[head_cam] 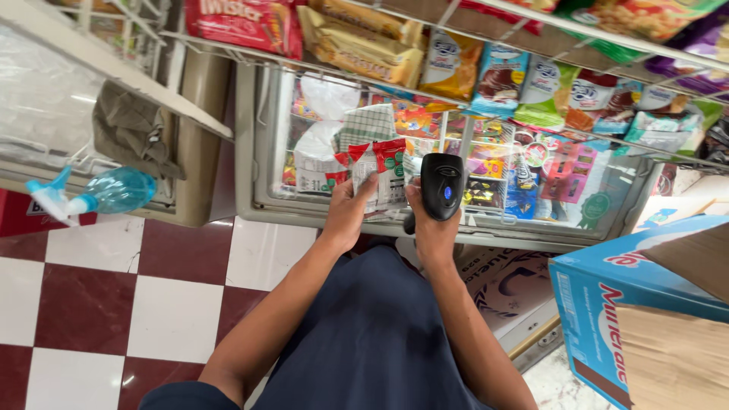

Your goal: The person scans snack bags with a handheld scanner and places them into a cardboard box.

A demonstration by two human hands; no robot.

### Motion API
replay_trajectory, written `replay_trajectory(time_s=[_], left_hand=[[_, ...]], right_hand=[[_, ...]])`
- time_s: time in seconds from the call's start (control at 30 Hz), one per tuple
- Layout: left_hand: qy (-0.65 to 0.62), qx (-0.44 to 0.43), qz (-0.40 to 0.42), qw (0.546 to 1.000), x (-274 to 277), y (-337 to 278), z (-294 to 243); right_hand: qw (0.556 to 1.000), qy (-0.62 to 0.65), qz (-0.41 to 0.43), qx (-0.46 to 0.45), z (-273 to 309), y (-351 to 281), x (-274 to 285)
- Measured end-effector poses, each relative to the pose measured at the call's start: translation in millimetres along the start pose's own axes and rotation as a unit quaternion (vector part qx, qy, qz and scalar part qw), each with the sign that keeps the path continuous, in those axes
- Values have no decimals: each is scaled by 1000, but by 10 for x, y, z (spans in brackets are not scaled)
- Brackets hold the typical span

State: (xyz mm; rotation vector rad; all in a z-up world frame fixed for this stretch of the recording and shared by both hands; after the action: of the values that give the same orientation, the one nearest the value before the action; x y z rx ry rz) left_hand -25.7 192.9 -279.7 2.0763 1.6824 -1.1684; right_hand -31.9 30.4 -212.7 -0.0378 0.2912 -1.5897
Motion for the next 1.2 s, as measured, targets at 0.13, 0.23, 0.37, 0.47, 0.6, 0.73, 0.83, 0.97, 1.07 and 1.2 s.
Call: replay_trajectory(time_s=[0.13, 0.23, 0.37, 0.47, 0.6, 0.73, 0.83, 0.97, 1.07, 1.2], left_hand=[[-1, 17, 37, 999, -225, 77, 165], [40, 23, 58, 997, -430, 108, 204], [156, -4, 76, 985, -644, 133, 221], [75, 21, 30, 996, -591, 230, 342], [24, 3, -15, 1000, -555, 348, 327], [26, -15, -15, 999, -652, 408, 275], [28, -18, 1, 999, -772, 435, 287], [46, -22, 9, 999, -890, 473, 331], [54, -19, 28, 998, -979, 498, 385], [84, -25, 38, 995, -1097, 493, 454]], right_hand=[[999, -24, 37, -28, 36, -2, 254], [999, -37, 22, -30, 47, -64, 418], [999, -27, 4, -29, 47, -122, 631], [1000, -9, -22, -13, 116, -201, 771], [984, -156, 29, -79, 221, -376, 867], [966, -203, 118, -109, 214, -519, 784], [959, -235, 129, -87, 260, -561, 769], [967, -207, 120, -86, 279, -590, 852], [969, -198, 113, -90, 280, -614, 968], [974, -207, 69, -59, 349, -645, 1174]])
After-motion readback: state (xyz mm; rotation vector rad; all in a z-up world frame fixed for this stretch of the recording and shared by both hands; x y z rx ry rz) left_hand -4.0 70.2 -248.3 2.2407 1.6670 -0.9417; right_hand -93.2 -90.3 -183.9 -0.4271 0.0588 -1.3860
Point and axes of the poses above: each hand's wrist, its own y-axis towards the middle knuckle, its own x-axis out of the back of the hand, z = x × y, the point moved 8 cm from there along y, towards the middle knuckle, and after that the axes turned 15 degrees about z, right-handed, at the moved point
